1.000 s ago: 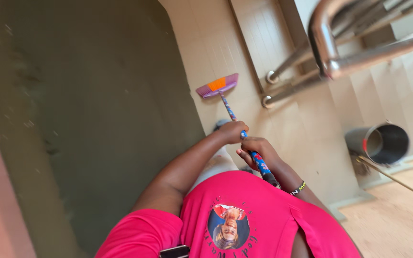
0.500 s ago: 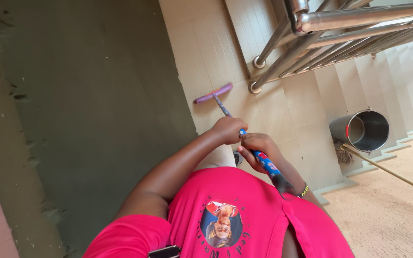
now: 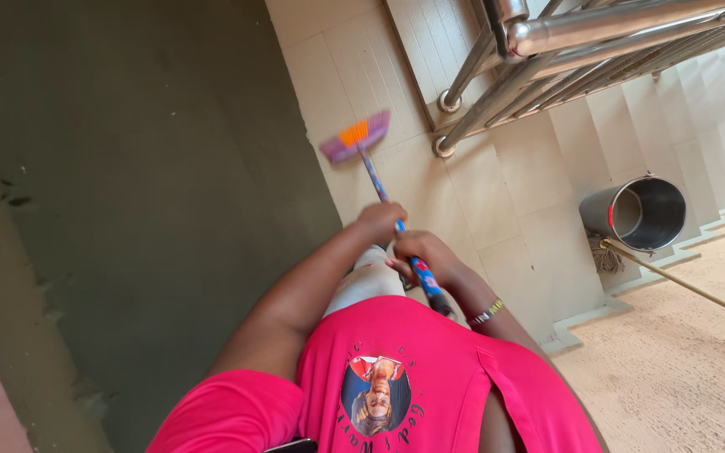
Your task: The person uses a squeegee to push liquid down the steps of a stairwell. They also dip a wooden stick and the squeegee into a bucket of water while cleaning the stairs.
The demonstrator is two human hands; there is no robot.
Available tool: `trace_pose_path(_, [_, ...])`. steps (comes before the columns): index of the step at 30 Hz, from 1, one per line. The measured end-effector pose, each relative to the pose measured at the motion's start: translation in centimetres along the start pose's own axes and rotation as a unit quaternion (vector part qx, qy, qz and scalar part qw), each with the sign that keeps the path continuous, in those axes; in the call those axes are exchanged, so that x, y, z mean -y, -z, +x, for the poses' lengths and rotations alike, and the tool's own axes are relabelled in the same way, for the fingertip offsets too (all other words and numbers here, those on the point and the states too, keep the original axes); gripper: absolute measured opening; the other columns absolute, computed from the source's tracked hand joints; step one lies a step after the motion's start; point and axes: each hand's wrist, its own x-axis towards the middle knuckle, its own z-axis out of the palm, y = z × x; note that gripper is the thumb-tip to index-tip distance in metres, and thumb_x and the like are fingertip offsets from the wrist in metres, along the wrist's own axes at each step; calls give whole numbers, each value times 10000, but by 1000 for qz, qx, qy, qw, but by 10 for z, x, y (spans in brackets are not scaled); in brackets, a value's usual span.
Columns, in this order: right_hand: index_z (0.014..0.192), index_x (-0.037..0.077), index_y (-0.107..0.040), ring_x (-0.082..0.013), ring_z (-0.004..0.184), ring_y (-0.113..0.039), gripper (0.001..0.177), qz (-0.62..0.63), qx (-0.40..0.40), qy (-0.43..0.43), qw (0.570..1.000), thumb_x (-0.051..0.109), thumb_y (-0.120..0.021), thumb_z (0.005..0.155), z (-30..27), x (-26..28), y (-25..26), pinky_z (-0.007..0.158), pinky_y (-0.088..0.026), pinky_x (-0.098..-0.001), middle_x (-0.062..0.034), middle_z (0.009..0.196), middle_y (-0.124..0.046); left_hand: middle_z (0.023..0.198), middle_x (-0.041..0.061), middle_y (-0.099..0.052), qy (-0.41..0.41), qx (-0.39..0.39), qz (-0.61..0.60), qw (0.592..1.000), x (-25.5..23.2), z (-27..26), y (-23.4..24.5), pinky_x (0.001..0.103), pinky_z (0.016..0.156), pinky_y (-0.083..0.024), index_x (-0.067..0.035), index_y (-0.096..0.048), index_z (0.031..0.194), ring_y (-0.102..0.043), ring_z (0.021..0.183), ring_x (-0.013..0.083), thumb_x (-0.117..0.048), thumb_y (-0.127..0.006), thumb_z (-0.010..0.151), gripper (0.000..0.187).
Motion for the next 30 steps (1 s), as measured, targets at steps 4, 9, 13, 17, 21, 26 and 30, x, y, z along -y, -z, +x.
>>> trace_pose_path(4, [630, 46, -493, -378, 631, -518, 338, 9, 20, -20, 1000, 72, -769, 824, -17, 19, 20, 588, -431, -467, -159, 653, -539, 961, 114, -719, 6, -31, -58, 998, -48, -20, 0, 479, 756, -546, -129, -724, 880, -695, 882, 362, -312, -739, 764, 217])
trace_pose_path(9, [636, 30, -469, -390, 617, -508, 310, 17, 9, -17, 1000, 7, -729, 803, -11, 62, 59, 579, -417, -471, -167, 639, -512, 887, 97, -728, 6, 4, -63, 998, -114, -22, 68, 475, 703, -546, -140, -735, 858, -704, 850, 347, -282, -743, 730, 191])
trace_pose_path(13, [674, 22, -439, -380, 638, -506, 257, 73, -24, 42, 996, -70, -638, 809, 5, 92, 93, 637, -430, -459, -157, 660, -494, 841, 81, -724, -23, -29, -9, 999, -145, -14, 127, 471, 684, -548, -159, -736, 822, -712, 807, 329, -325, -717, 824, 168])
trace_pose_path(17, [713, 26, -476, -372, 679, -538, 214, 31, -47, 72, 996, -67, -638, 817, 24, 89, 99, 702, -480, -439, -150, 698, -523, 813, 83, -716, -7, -58, 4, 998, -134, 2, 151, 475, 663, -546, -162, -733, 775, -705, 771, 333, -401, -706, 898, 270])
trace_pose_path(21, [710, 13, -468, -376, 700, -542, 256, -27, -58, 30, 997, -47, -683, 835, 42, 44, 79, 678, -465, -435, -164, 713, -526, 818, 83, -716, -28, -124, 17, 992, -71, 32, 129, 470, 677, -549, -155, -729, 790, -704, 787, 332, -383, -718, 881, 246])
trace_pose_path(26, [757, 36, -492, -361, 743, -555, 258, -27, -129, 43, 990, 0, -697, 908, 52, -17, 47, 852, -550, -445, -152, 733, -511, 859, 83, -729, -27, -78, 10, 997, 9, 81, 75, 475, 708, -552, -140, -722, 779, -706, 835, 327, -362, -716, 845, 232])
trace_pose_path(30, [765, 4, -547, -365, 688, -559, 209, -49, -149, -86, 984, 23, -703, 904, 36, -23, 40, 639, -482, -403, -190, 745, -536, 920, 128, -734, -40, 43, 47, 997, 10, 107, 43, 487, 743, -556, -141, -744, 826, -711, 874, 351, -369, -709, 840, 231])
